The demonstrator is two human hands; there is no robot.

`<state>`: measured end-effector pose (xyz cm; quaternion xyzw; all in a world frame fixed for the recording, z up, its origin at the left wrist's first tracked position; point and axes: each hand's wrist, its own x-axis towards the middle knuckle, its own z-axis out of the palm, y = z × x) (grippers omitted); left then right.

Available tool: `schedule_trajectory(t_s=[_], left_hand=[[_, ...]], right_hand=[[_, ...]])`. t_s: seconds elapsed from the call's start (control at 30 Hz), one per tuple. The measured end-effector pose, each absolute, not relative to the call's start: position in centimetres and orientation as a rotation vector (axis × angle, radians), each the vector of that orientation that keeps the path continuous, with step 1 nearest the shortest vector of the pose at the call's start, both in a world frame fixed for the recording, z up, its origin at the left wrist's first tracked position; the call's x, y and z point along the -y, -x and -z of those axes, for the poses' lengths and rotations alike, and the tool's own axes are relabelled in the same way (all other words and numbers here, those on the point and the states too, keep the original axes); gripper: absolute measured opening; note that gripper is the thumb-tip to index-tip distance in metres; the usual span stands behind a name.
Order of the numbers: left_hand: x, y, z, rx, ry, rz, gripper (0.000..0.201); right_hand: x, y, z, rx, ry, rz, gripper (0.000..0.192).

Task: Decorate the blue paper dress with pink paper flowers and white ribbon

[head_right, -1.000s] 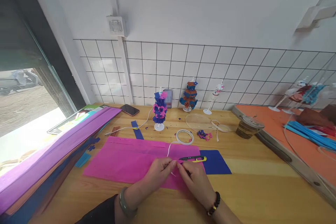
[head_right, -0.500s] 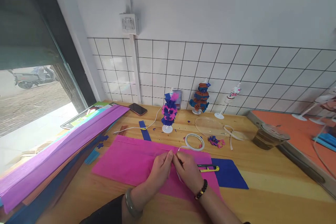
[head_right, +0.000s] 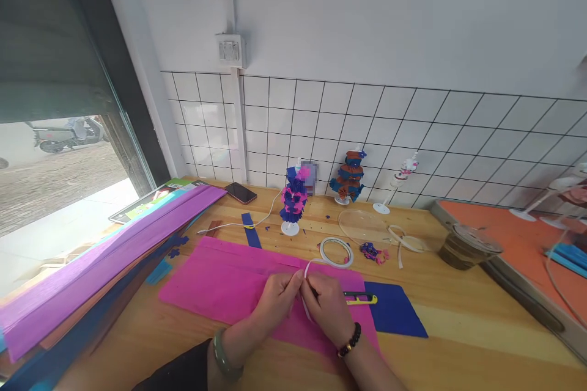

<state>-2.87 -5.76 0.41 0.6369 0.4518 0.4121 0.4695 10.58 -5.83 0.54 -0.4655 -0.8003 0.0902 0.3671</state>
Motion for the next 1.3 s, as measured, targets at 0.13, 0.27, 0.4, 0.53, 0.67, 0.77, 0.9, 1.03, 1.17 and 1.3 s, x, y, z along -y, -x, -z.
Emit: schedule_trajectory(t_s=[0.13,0.27,0.4,0.53,0.67,0.77,0.9,1.03,1.17,1.3], left_hand=[[5.7,2.7,-0.6,-1.102,-1.592,-1.000,0.053],[5.7,2.6,-0.4,-1.113,-1.597,-0.949,0.053],[5.8,2.7,-0.4,-1.064,-1.623,-0.900,0.056],[5.7,2.9,-0.4,-1.062,-1.657,-0.886,0.060],[5.7,3.2,-0.6,-1.103,-1.690,-0.900,0.062],[5.5,3.6,-0.8,-1.112,-1.680,-0.934,0.062],[4.7,4.2,-0.8,-1.155,-1.609,-1.052,0.054],[2.8,5.1,-0.5,-1.262,-1.514,-1.237,0.039],[0.6,7.7,-0.7,-1.390,-1.399,-1.364,0.024],[-0.6,12.4,-1.5,-1.685,-1.547,-1.323,0.019]], right_hand=[[5.8,-10.7,-0.3,2.046,1.189,-0.194,0.038],[5.8,-10.9,-0.2,2.056,1.192,-0.208,0.038],[6.1,-11.0,-0.4,2.047,1.186,-0.236,0.037],[6.4,-10.9,-0.9,2.056,1.154,-0.243,0.036],[6.4,-10.9,-0.9,2.076,1.135,-0.246,0.035],[6.3,-11.0,-0.7,2.074,1.155,-0.233,0.036],[6.3,-11.0,-0.7,2.054,1.179,-0.228,0.039],[6.4,-11.0,-0.6,2.074,1.182,-0.248,0.039],[6.5,-11.0,-0.5,2.099,1.160,-0.245,0.039],[6.7,-11.0,-0.5,2.107,1.134,-0.193,0.039]])
